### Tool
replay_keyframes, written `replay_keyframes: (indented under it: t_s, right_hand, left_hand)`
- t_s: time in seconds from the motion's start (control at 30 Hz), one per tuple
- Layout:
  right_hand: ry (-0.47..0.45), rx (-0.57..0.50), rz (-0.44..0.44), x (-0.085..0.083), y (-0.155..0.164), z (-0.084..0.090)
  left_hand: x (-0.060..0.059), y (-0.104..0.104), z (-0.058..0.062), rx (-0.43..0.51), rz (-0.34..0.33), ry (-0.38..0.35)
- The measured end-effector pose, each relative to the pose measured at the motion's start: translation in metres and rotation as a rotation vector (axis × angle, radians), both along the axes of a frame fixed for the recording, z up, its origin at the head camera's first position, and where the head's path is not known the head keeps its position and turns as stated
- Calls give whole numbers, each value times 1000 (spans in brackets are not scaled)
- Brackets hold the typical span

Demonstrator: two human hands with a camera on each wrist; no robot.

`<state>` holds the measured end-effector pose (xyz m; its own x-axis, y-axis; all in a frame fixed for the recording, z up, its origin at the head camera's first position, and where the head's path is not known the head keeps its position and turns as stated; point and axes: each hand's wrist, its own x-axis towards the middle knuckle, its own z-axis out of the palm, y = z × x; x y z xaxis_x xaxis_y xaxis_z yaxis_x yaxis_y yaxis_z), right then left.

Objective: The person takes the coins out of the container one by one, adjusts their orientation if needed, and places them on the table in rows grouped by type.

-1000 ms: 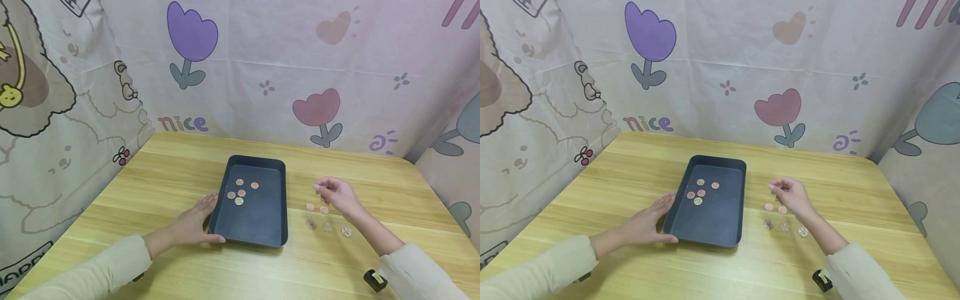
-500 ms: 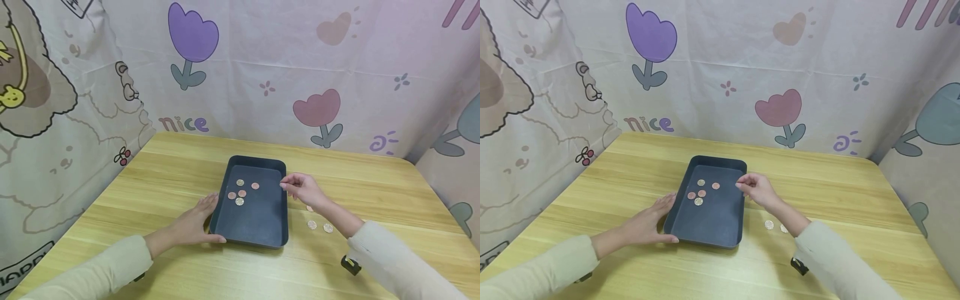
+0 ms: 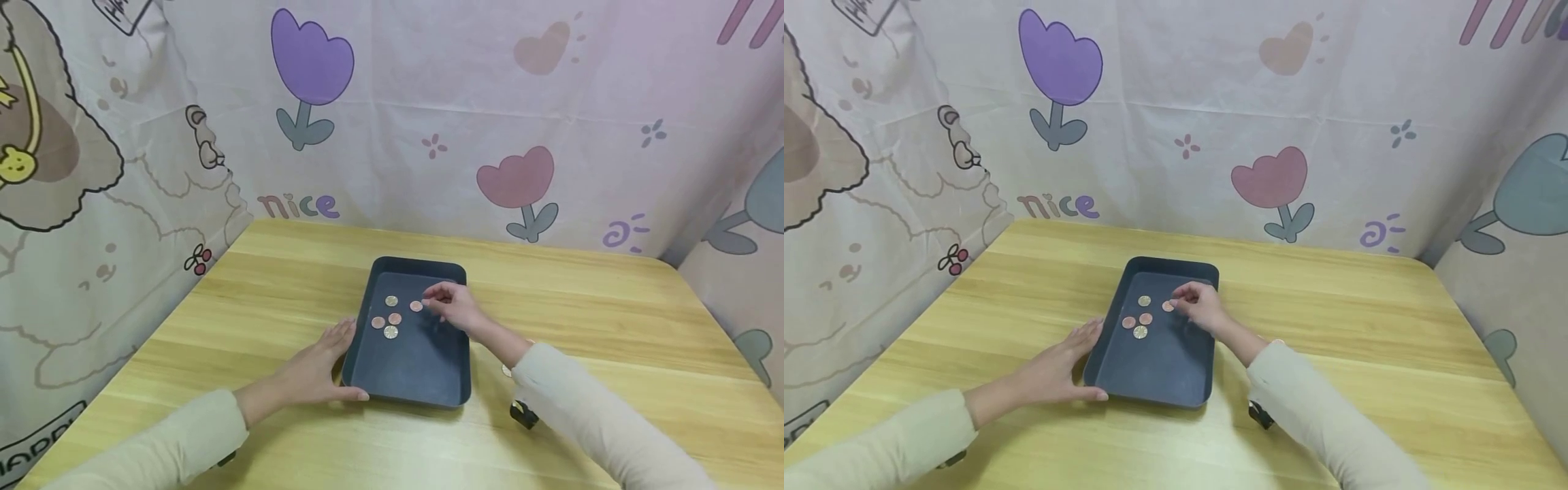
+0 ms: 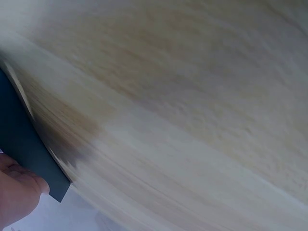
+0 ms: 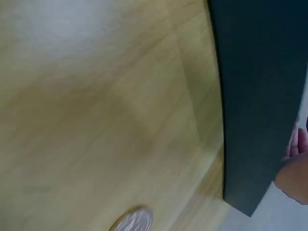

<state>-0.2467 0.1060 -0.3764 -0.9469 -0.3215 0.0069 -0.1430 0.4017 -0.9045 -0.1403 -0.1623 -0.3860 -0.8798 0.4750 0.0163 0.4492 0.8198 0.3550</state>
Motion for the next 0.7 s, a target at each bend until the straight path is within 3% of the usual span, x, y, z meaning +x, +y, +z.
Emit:
replay_keyframes:
  t_s: [0.33,0.7]
  right_hand:
    - [-15,45,-47,-15,-17,-16]
    - [-75,132,-93,-22,-22,-20]
  left_hand:
    - [0,0,-4,3,-2,15]
    - [0,0,-3,16,-2,11]
